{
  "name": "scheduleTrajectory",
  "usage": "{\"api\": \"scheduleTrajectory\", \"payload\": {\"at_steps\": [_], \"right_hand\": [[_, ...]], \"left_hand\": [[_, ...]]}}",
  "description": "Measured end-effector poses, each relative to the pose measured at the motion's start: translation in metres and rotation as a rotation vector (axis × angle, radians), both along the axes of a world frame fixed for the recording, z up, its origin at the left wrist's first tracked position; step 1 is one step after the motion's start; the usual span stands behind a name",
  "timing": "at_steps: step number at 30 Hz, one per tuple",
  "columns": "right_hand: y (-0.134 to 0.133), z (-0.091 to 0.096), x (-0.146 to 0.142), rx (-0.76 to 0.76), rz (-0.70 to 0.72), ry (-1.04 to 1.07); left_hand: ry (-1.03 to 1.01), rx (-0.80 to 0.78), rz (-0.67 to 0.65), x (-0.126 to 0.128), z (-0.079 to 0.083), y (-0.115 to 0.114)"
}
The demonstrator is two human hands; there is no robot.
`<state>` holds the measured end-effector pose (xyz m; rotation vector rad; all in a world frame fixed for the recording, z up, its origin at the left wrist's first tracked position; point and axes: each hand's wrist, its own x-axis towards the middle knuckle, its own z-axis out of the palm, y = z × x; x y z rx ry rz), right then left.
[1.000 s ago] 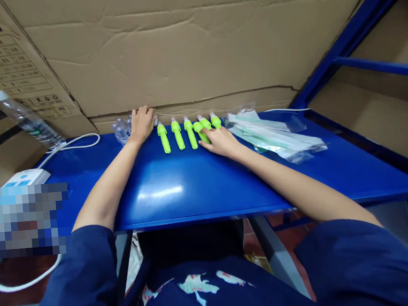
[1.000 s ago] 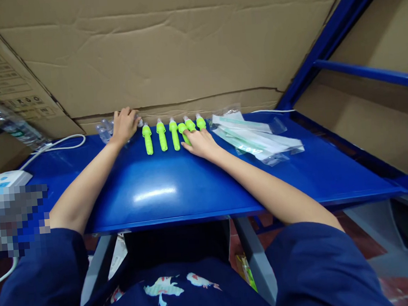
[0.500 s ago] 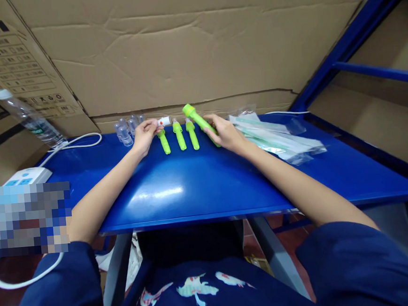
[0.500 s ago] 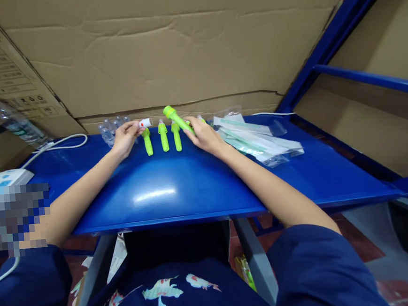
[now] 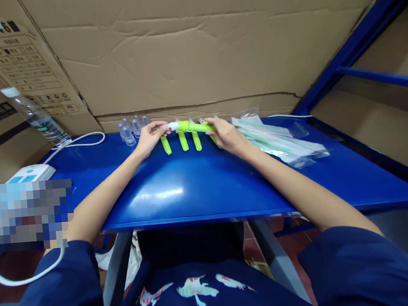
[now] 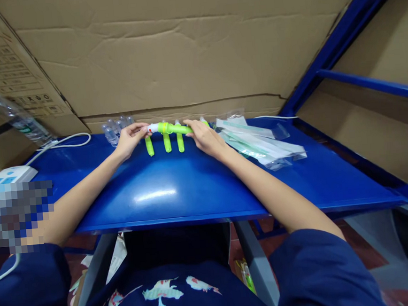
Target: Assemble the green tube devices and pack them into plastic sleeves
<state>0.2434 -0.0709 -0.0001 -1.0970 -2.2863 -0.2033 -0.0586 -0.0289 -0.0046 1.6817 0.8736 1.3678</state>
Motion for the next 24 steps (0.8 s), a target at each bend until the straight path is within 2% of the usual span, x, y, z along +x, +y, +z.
{"api": "scheduleTrajectory", "payload": {"at_steps": [8,14,20,24], "right_hand": [[-0.003,0.006,0.003,0.016,-0.012,-0.041],[-0.007,0.008,-0.001,0.027,0.014,-0.055],[-0.009,0.005,-0.003,-0.056,0.005,-0.079],[-0.014,0.000,-0.012,-0.188,0.068,-0.146]], "left_hand": [[0.105,0.019,-0.020,0.000,0.013,-0.012],[0.139,0.020,-0.082,0.002,0.009,-0.015],[0.096,-0.002,-0.057,0.005,0.005,-0.014],[0.018,-0.012,-0.021,0.009,0.003,-0.012]]}}
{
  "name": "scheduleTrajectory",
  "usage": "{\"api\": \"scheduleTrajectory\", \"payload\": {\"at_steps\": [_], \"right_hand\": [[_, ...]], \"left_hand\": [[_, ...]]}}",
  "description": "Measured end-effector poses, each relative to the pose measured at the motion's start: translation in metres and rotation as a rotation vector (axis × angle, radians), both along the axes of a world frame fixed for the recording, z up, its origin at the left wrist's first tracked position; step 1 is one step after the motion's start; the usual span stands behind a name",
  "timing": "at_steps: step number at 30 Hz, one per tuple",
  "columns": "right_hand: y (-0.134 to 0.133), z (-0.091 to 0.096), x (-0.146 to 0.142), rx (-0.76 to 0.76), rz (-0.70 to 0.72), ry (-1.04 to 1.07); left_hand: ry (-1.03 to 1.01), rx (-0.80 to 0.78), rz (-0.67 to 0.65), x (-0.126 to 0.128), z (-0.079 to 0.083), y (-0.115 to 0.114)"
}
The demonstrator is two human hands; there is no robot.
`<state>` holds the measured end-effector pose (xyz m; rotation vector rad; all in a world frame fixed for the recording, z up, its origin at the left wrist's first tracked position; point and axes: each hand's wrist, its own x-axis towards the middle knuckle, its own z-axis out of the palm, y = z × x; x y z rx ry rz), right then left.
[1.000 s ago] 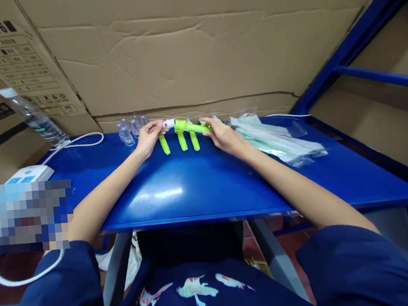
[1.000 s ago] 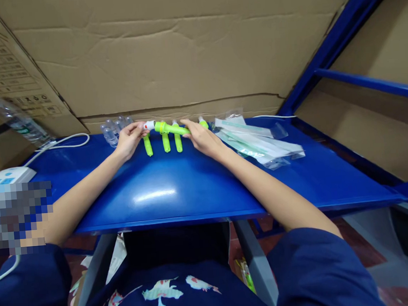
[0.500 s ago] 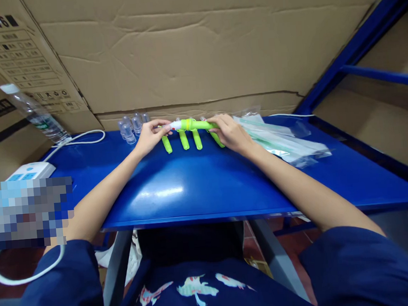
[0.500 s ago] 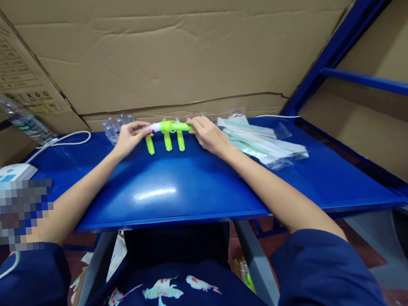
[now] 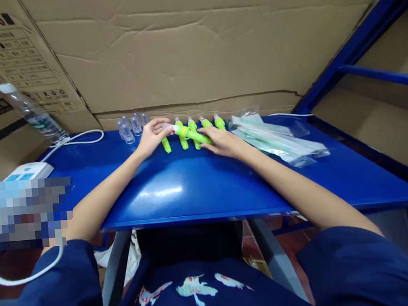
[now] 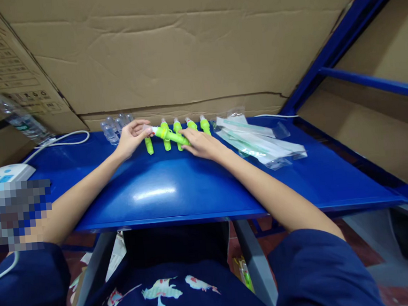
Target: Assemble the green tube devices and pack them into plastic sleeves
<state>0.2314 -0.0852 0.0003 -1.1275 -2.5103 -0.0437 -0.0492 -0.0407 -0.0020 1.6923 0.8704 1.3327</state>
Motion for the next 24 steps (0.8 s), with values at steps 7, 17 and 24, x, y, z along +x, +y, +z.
{"api": "scheduleTrajectory", "payload": {"at_steps": [7,17,24], "right_hand": [[-0.019,0.003,-0.021,-0.175,-0.088,0.097],[0.006,-0.007,-0.002,-0.090,-0.296,0.189],[0.019,-0.018,0.006,-0.099,-0.416,0.101]], "left_hand": [[0.196,0.094,-0.145,0.008,0.006,-0.008],[0.922,0.302,0.246,-0.011,-0.006,-0.002],[1.111,0.198,0.325,-0.014,0.002,-0.007]]}}
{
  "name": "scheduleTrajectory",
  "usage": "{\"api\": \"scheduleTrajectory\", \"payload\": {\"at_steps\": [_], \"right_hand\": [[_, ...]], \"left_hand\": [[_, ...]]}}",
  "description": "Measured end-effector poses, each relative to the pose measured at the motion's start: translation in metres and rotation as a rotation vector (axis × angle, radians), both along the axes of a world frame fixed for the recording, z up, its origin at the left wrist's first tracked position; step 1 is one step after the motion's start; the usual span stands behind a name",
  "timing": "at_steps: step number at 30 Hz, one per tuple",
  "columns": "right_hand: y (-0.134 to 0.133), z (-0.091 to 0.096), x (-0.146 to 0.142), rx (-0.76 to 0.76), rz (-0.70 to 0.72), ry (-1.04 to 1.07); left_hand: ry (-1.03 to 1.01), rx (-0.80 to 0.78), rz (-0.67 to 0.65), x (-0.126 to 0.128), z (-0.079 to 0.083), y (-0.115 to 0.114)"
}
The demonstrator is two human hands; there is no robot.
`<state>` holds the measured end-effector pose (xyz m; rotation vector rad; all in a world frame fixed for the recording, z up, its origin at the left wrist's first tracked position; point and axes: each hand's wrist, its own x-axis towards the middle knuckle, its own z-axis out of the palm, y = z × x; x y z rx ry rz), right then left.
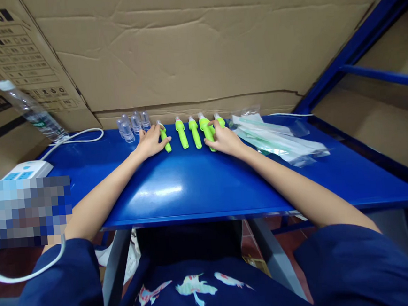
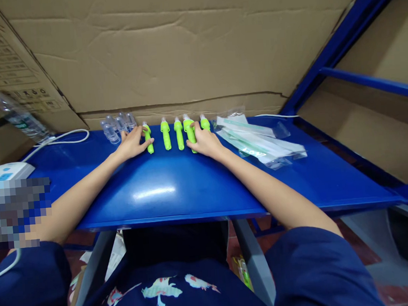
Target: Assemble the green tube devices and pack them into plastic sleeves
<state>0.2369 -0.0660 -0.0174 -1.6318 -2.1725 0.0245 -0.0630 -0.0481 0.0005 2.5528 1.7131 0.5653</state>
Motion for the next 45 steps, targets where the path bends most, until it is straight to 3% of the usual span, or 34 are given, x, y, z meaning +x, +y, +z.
{"api": "scheduleTrajectory", "payload": {"at_steps": [8,17,27,34,40,45], "right_hand": [[-0.004,0.003,-0.006,-0.062,-0.003,-0.022],[-0.012,0.018,0.005,-0.226,0.278,-0.159],[-0.013,0.014,-0.003,-0.063,0.120,-0.195],[-0.019,0.018,-0.008,0.006,0.080,-0.196],[-0.019,0.016,-0.009,0.001,0.069,-0.223],[-0.020,0.018,-0.010,0.007,0.078,-0.195]], "left_hand": [[-0.021,-0.053,-0.107,0.002,-0.006,0.001],[0.091,-0.156,-0.244,-0.001,-0.004,0.002],[0.095,-0.075,-0.229,-0.001,-0.008,0.003],[-0.206,-0.188,-0.125,0.006,-0.005,0.002],[-0.515,-0.201,-0.122,0.015,-0.017,0.006],[-0.621,-0.183,-0.134,0.036,-0.014,-0.019]]}}
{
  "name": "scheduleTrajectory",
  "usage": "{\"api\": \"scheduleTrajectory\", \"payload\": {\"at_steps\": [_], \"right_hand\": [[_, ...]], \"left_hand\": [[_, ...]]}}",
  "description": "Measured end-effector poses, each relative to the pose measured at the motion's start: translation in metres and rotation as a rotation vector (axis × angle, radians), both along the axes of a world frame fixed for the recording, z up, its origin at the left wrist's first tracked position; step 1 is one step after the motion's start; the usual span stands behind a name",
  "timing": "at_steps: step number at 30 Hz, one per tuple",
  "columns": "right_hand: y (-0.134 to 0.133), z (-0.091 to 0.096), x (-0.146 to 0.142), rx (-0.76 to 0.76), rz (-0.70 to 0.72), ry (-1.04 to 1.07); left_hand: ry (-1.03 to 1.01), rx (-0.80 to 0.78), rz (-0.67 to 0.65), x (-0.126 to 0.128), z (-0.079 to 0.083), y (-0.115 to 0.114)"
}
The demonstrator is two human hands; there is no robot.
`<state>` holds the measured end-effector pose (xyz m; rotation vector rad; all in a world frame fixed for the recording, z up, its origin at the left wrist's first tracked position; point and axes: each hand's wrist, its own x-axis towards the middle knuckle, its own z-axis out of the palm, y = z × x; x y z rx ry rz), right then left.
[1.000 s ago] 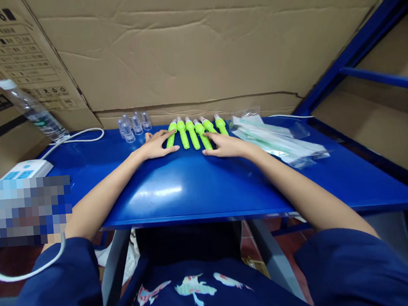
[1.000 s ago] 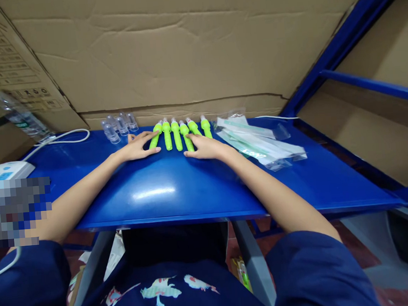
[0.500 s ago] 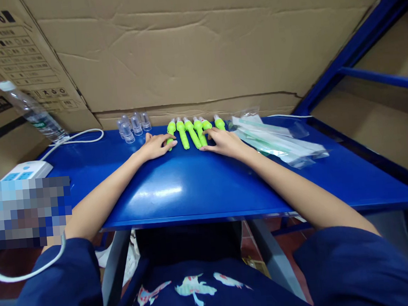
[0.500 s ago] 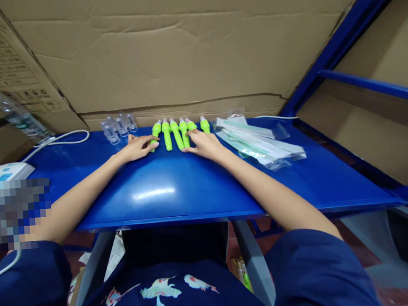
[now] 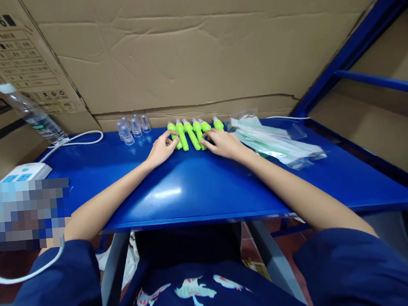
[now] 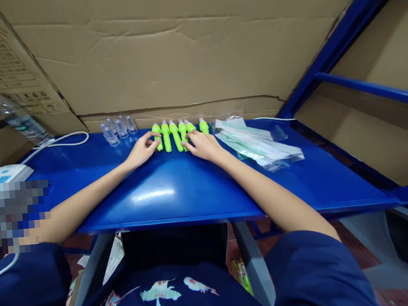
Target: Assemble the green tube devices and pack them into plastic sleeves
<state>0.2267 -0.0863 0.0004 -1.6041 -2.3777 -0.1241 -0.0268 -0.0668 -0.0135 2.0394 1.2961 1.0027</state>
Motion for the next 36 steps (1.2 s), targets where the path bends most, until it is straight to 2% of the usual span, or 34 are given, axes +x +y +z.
{"api": "scheduleTrajectory", "payload": {"at_steps": [3,6,9,11,14,16,19,22,24,26,28,31,36], "right_hand": [[0.001,0.001,-0.001,0.010,0.040,0.113],[0.002,0.000,-0.004,-0.077,0.125,0.362],[0.000,-0.002,-0.008,-0.276,0.195,0.606],[-0.002,-0.003,-0.012,-0.353,0.211,0.696],[-0.007,-0.002,-0.016,-0.356,0.189,0.762],[-0.009,0.000,-0.016,-0.316,0.161,0.783],[-0.007,0.000,-0.013,-0.231,0.137,0.774],[-0.002,-0.002,-0.008,-0.119,0.109,0.745],[0.002,-0.003,-0.004,-0.036,0.097,0.730],[0.004,-0.004,-0.003,0.026,0.102,0.715],[0.003,-0.004,-0.002,0.061,0.111,0.700],[0.001,-0.003,-0.003,0.066,0.112,0.667],[-0.002,-0.003,-0.005,0.089,0.113,0.579]], "left_hand": [[0.043,0.128,-0.055,0.012,0.007,-0.020],[0.260,0.272,-0.134,0.018,0.008,-0.030],[0.517,0.405,-0.255,0.019,0.004,-0.029],[0.668,0.466,-0.327,0.018,0.002,-0.027],[0.802,0.508,-0.399,0.014,0.006,-0.023],[0.831,0.528,-0.415,0.007,0.014,-0.020],[0.794,0.552,-0.287,-0.011,0.033,-0.012],[0.673,0.547,0.000,-0.041,0.049,0.004],[0.620,0.514,0.180,-0.066,0.054,0.016],[0.605,0.470,0.302,-0.093,0.053,0.028],[0.609,0.422,0.343,-0.116,0.048,0.038],[0.627,0.381,0.311,-0.138,0.038,0.050],[0.610,0.395,0.264,-0.143,0.030,0.064]]}}
